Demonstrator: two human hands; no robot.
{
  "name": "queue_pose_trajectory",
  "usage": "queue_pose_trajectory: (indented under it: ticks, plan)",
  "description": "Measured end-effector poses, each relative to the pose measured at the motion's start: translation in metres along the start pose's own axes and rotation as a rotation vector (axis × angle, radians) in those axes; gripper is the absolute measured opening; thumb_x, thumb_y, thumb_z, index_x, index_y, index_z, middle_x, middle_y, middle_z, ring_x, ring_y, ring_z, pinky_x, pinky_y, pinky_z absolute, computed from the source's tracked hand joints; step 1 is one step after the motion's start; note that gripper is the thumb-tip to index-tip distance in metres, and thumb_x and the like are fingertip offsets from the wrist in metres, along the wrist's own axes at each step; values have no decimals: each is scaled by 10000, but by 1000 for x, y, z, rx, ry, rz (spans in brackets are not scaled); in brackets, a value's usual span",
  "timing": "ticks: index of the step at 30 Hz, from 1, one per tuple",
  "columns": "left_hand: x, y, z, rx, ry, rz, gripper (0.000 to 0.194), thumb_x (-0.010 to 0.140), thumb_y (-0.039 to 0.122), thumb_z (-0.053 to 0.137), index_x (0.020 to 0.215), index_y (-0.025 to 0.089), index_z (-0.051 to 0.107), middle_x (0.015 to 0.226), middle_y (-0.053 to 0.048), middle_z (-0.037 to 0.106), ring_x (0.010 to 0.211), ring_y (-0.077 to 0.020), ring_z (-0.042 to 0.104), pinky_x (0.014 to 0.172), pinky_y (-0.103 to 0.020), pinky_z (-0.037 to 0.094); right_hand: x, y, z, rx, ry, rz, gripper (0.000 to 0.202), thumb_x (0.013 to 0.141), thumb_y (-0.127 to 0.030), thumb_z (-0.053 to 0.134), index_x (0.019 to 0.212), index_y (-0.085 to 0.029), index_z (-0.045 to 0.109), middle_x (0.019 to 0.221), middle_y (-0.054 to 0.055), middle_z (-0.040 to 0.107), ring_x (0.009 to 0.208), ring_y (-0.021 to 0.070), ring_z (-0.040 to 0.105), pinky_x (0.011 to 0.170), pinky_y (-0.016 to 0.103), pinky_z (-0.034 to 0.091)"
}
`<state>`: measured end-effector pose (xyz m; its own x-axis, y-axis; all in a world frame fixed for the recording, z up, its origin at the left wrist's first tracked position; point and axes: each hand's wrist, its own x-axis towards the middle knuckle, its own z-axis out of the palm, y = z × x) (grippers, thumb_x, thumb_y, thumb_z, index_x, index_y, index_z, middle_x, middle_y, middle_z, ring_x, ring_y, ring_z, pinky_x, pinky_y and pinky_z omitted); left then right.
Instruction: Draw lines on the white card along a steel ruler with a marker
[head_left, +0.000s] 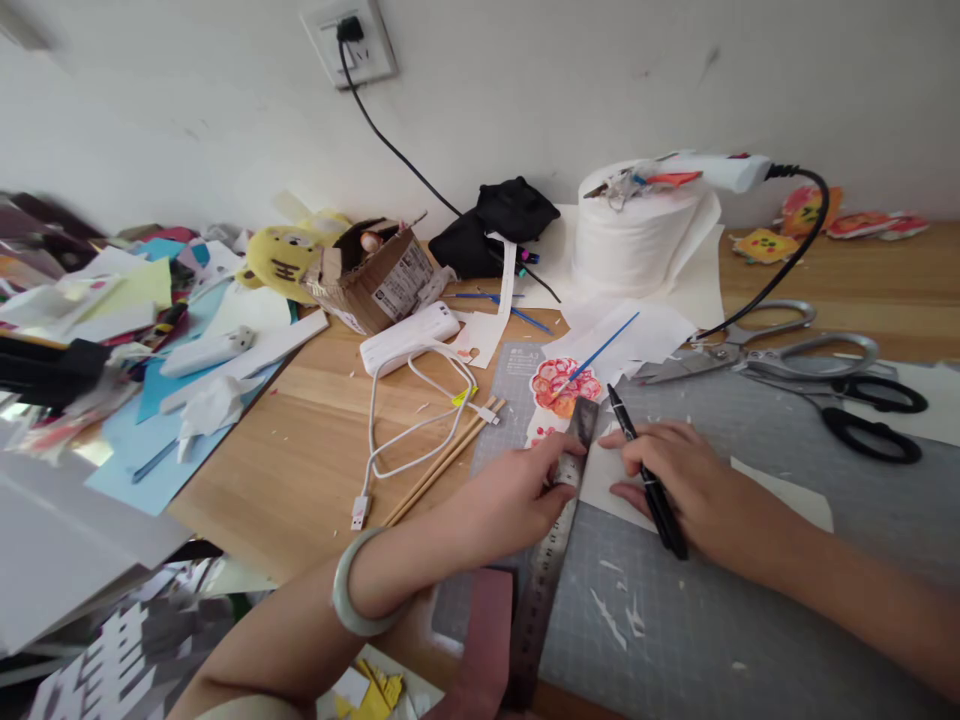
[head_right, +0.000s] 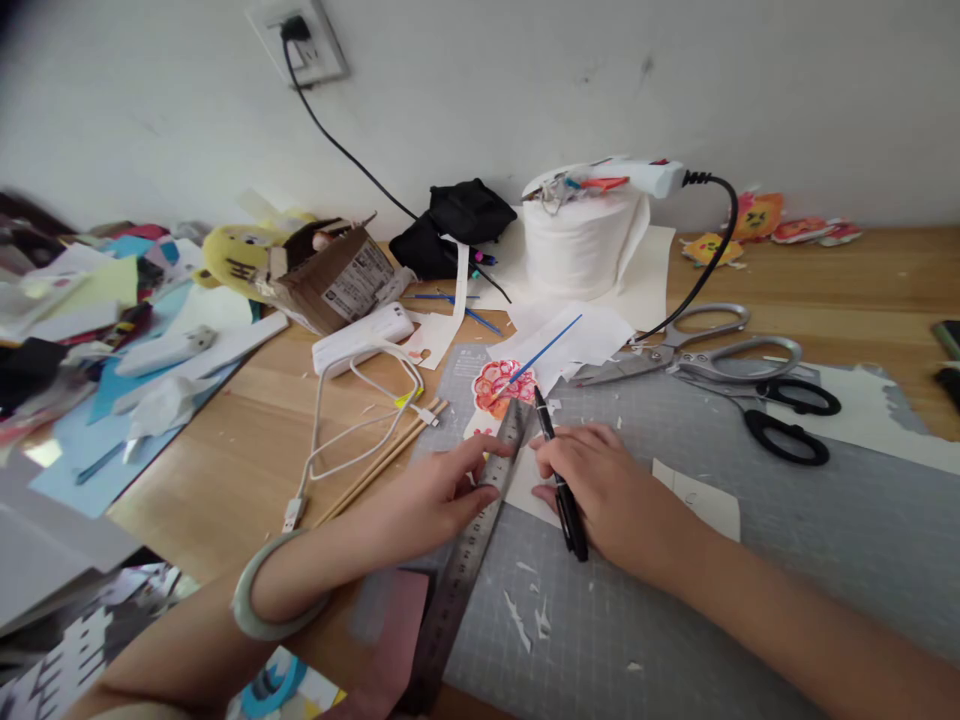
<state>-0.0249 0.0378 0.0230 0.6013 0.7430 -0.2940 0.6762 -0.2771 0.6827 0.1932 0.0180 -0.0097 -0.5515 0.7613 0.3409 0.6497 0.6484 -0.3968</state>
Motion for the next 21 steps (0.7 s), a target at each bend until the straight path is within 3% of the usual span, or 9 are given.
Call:
queue_pose_trajectory:
  ticks: [2, 7, 12, 17, 21]
  plan:
    - [0, -2, 2, 9, 0, 9, 360, 862, 186, 499, 1219, 217, 458, 715, 18, 586, 656, -152, 575, 603, -240, 394, -2, -1, 2, 35, -2, -13, 90, 878, -209, 517, 841, -225, 436, 954, 59, 657, 962, 212, 590, 821, 361, 434]
    - [2, -3, 3, 32, 2, 7, 337, 870, 209, 502, 1207, 215, 481, 766, -5, 637, 686, -168, 608, 626, -252, 420, -6, 2, 2, 98, 78, 75, 131, 880, -213, 498, 799, -244, 401, 764, 7, 592, 817, 192, 587, 717, 332, 459]
    - [3, -2, 1, 64, -7, -11, 347, 865, 205, 511, 1211, 211, 490, 797, -18, 655, 706, -179, 621, 654, -265, 441, -8, 3, 3, 91, 36, 85, 122, 843, -259, 559, 895, -243, 450, 1049, 76, 633, 1027, 248, 566, 851, 426, 442]
    - [3, -2, -1, 45, -26, -12, 345, 872, 214, 494, 1217, 213, 487, 766, -6, 645, 692, -170, 616, 666, -261, 448, -4, 1, 1, 94, -27, 136, 175, 854, -231, 484, 682, -240, 446, 782, 30, 626, 896, 227, 601, 793, 403, 453]
    - [3, -2, -1, 43, -25, -11, 341, 869, 218, 500, 1210, 216, 491, 755, 1, 633, 667, -161, 598, 646, -253, 435, -6, 1, 0, 105, -27, 131, 75, 842, -270, 511, 773, -253, 536, 802, 25, 651, 976, 238, 593, 868, 431, 438]
